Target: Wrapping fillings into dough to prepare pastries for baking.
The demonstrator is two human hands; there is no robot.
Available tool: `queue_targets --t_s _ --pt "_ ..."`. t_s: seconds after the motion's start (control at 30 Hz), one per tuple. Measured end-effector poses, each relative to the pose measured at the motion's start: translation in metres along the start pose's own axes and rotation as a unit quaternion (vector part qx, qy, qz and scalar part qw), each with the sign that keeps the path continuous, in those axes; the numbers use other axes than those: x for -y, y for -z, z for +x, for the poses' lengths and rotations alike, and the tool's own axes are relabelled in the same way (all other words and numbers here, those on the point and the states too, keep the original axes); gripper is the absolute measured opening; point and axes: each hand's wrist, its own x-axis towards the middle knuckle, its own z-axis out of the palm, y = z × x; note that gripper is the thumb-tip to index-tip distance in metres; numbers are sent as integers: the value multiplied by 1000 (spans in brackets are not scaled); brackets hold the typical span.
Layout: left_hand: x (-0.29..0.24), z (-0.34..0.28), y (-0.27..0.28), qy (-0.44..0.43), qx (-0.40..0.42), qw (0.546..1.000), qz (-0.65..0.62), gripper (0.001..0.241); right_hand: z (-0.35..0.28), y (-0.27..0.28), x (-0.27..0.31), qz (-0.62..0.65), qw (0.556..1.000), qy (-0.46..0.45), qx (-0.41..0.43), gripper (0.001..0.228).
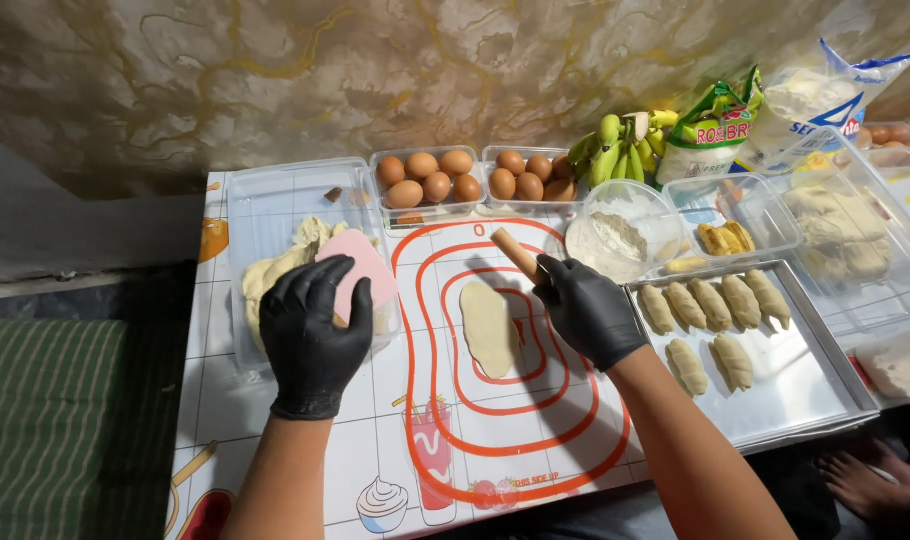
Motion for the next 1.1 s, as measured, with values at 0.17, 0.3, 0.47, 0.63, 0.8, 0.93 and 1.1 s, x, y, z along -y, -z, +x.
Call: queue_targets --t_s 0.17,0.3,0.47,0.63,0.8,0.93,1.1 --pt "-2 -1 4 141 234 958 83 58 -8 -31 -19 -129 987 30 -91 47" --pt "-4 1 3 201 380 900 74 83 -14 -6 16 -113 972 44 -201 50" --pt "11 -6 -5 217 335 917 20 97 -9 -20 5 -47 955 95 -279 44" --pt "1 2 4 238 150 952 -119 86 -13 -28 -1 87 939 103 -316 43" --pt "-19 -15 11 349 -4 907 -235 28 -20 -3 26 293 900 159 -281 38" --pt "-68 -28 -16 404 76 840 -354 26 -32 -3 39 513 834 184 -92 69" --pt "-103 -39 -44 346 183 845 -364 31 -33 -48 38 409 908 -81 -32 37"
